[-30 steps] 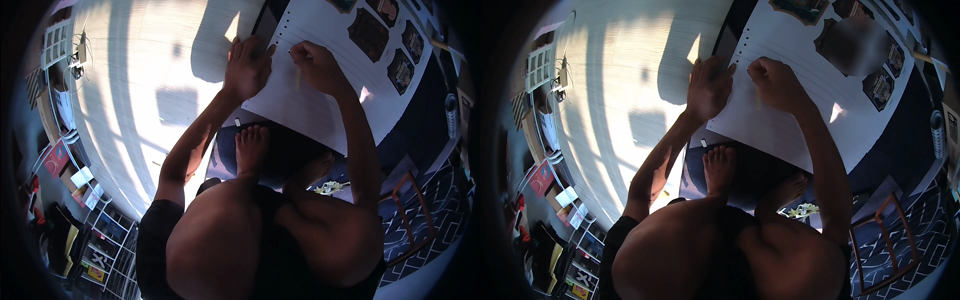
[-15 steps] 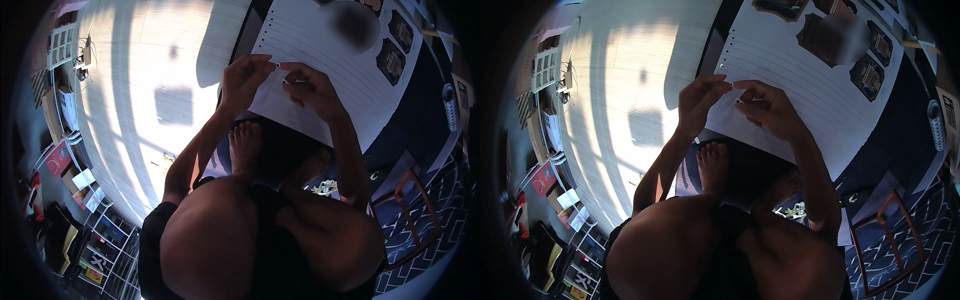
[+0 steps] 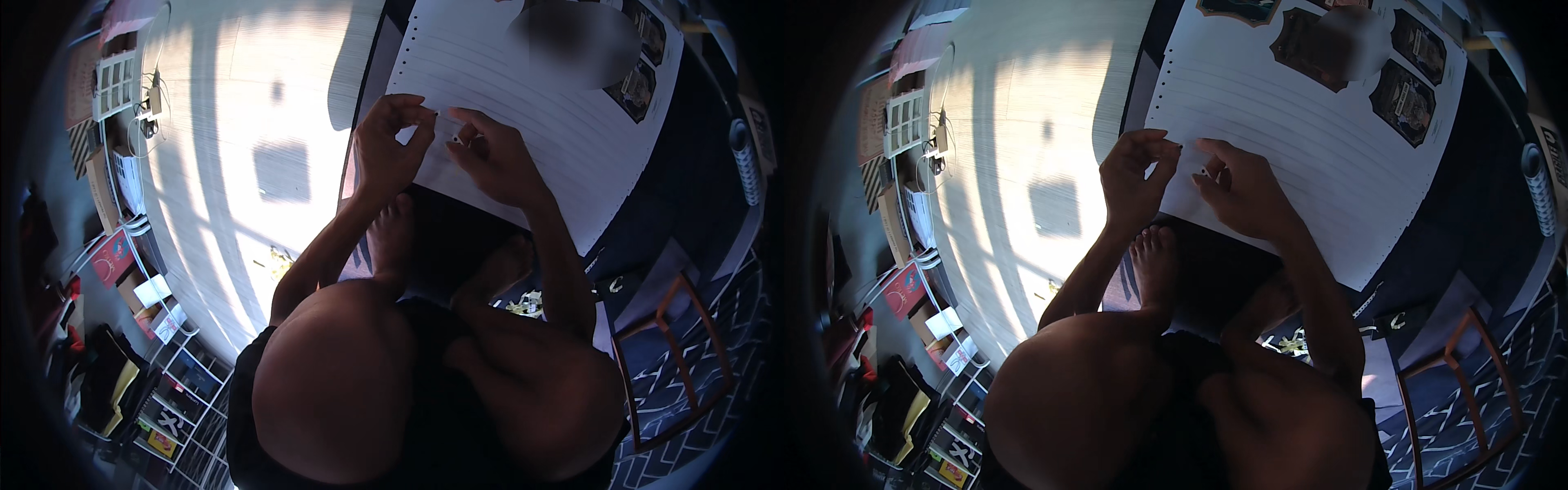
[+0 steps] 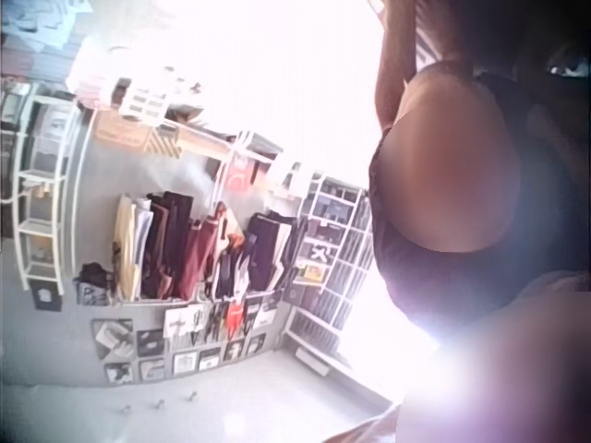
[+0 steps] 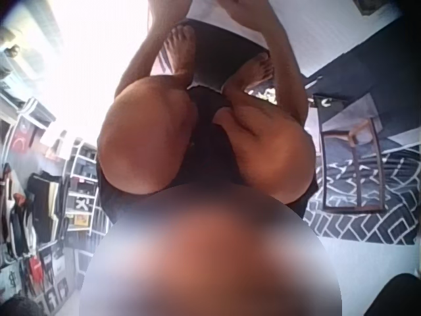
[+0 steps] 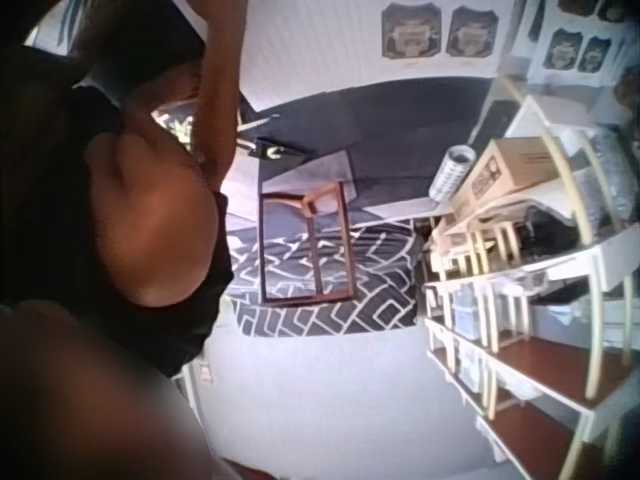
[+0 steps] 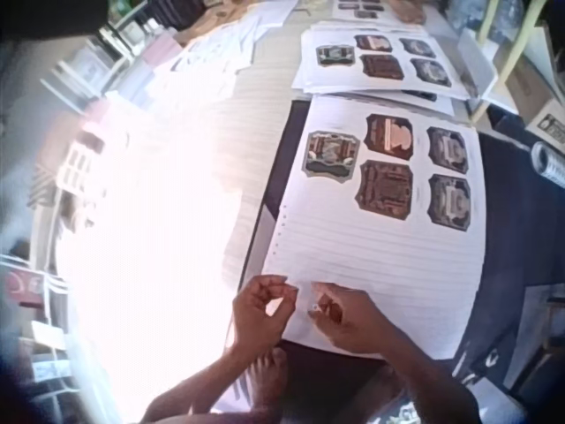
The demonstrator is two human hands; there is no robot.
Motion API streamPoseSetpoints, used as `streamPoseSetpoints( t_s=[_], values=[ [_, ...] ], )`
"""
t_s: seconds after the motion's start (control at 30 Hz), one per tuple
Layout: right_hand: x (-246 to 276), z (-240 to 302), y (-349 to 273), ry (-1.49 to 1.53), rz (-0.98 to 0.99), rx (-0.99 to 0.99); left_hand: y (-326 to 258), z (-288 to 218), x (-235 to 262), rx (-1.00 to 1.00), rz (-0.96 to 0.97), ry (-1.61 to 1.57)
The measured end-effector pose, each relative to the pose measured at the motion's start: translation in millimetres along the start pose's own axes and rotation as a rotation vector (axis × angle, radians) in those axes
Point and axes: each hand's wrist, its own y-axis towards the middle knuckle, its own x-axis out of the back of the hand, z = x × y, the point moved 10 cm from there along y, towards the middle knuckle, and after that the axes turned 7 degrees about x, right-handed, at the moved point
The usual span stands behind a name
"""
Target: The person applies small pieces of yellow tape to the perforated edge of a large printed sheet on a table. They repeatedly tear off tape, align it with the holes, and press it down. The person occasionally lifts the sheet to inspect the work.
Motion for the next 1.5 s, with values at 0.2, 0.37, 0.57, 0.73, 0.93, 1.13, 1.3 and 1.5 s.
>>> streamPoseSetpoints(
  t_s=[0.2, 0.37, 0.57, 0.73, 0.93, 1.13, 1.3, 1.5],
  values=[
    [21.0, 18.2, 11.1, -0.152, -0.025, 0.108, -2.4, -9.3, -8.9, -0.027, 0.076, 0.059],
    [16.7, 26.5, 17.6, -0.209, 0.025, 0.144, -1.5, -11.6, -14.5, -0.05, 0.142, 0.101],
    [4.4, 40.1, 18.4, -0.401, 0.061, 0.187, -1.8, -10.4, -7.6, -0.089, 0.174, 0.128],
    [-7.7, 24.8, 25.7, -0.409, -0.045, 0.194, 3.2, 1.6, 14.1, -0.125, 0.147, 0.161],
    [-32.8, 37.9, 41.9, -0.43, -0.042, 0.262, 14.3, 16.2, 36.9, -0.05, 0.168, 0.084],
    [-48.6, 39.6, 48.5, -0.54, -0.027, 0.248, 14.7, 18.9, 43.6, -0.097, 0.15, 0.065],
    [-54.2, 35.6, 52.2, -0.59, -0.005, 0.209, 14.6, 15.4, 46.6, -0.122, 0.17, 0.089],
    [-62.3, 28.7, 56.5, -0.634, 0.035, 0.209, 15.3, 19.8, 50.1, -0.097, 0.175, 0.084]
  ],
)
